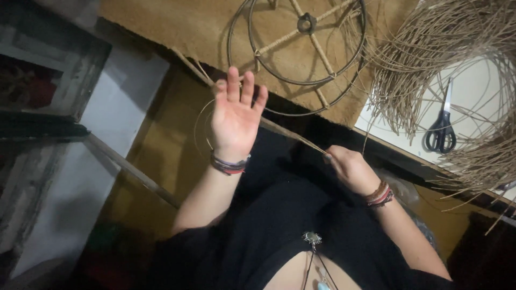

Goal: Weaving flexible strands of material onto a circular wire frame to create a decorative object or lampshade.

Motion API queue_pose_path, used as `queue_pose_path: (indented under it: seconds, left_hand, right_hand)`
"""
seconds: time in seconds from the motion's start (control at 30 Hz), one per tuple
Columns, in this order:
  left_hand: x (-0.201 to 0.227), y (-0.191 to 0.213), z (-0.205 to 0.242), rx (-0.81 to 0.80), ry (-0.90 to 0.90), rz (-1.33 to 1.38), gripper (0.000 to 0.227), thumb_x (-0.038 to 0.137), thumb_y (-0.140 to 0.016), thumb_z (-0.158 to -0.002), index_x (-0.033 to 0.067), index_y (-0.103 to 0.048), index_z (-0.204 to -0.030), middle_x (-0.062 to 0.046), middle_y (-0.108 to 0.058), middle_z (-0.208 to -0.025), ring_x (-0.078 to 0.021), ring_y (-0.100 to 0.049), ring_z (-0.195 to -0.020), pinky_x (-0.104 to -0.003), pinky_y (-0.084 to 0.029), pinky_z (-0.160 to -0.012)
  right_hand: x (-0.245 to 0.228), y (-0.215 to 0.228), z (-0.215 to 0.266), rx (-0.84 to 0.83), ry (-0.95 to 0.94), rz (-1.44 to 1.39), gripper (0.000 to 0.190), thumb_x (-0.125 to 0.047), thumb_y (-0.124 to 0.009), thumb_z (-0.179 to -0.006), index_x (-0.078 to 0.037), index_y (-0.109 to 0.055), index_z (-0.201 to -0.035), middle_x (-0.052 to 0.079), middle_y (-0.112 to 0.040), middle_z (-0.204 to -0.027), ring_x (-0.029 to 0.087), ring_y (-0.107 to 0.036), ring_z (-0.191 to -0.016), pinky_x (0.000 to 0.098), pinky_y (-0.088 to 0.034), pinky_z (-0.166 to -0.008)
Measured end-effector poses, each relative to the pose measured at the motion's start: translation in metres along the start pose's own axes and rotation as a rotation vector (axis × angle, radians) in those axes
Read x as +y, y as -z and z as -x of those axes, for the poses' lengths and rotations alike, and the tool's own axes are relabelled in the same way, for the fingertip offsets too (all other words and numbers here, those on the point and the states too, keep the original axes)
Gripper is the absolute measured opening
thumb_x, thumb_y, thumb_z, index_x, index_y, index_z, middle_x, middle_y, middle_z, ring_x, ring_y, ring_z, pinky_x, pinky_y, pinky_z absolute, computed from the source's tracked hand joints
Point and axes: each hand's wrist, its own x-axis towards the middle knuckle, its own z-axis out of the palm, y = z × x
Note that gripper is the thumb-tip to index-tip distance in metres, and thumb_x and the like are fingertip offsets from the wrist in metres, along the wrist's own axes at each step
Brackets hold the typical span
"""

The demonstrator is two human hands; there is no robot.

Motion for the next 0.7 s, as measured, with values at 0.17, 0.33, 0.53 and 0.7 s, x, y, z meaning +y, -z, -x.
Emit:
queue_pose_path:
  seconds: [0.17,0.33,0.53,0.7]
  left_hand:
    - [0.018,0.122,0.016,-0.255,0.468,0.006,0.049,0.046,-0.035,-0.099,0.0173,-0.063,-0.128,-0.017,-0.059,-0.132,-0.0381,-0.052,-0.127,-0.064,-0.032,-0.110]
    - [-0.031,0.132,0.027,0.050,0.692,-0.636,0.039,0.008,-0.060,-0.095,0.0004,-0.062,-0.133,-0.022,-0.069,-0.128,-0.0330,-0.072,-0.110,-0.044,-0.060,-0.094]
    - [-0.073,0.147,0.002,-0.073,0.356,-0.316,0.054,-0.003,-0.065,-0.092,0.0104,-0.052,-0.143,-0.010,-0.068,-0.125,-0.0213,-0.074,-0.093,-0.028,-0.065,-0.077]
    - [-0.069,0.161,0.029,0.126,0.224,-0.572,0.021,0.004,-0.061,-0.102,-0.0002,-0.065,-0.122,-0.020,-0.070,-0.118,-0.0326,-0.075,-0.098,-0.040,-0.065,-0.085]
  right_hand:
    - [-0.025,0.022,-0.038,-0.019,0.262,-0.092,0.029,-0.021,-0.047,-0.107,-0.004,-0.071,-0.104,0.018,-0.068,-0.091,0.039,-0.068,-0.085,0.0478,-0.057,-0.076]
    - [-0.051,0.013,-0.093,0.070,0.258,-0.006,0.021,-0.008,-0.055,-0.104,0.003,-0.071,-0.113,0.025,-0.068,-0.095,0.047,-0.068,-0.088,0.0555,-0.055,-0.077]
    - [-0.041,-0.022,-0.124,0.233,-0.014,0.701,0.009,-0.029,-0.064,-0.099,-0.023,-0.064,-0.106,0.005,-0.070,-0.078,0.031,-0.073,-0.071,0.0472,-0.058,-0.067]
    - [-0.048,-0.016,-0.088,0.383,-0.129,0.068,0.058,-0.012,-0.075,-0.091,-0.003,-0.039,-0.136,0.020,-0.074,-0.096,0.047,-0.072,-0.085,0.0608,-0.056,-0.074]
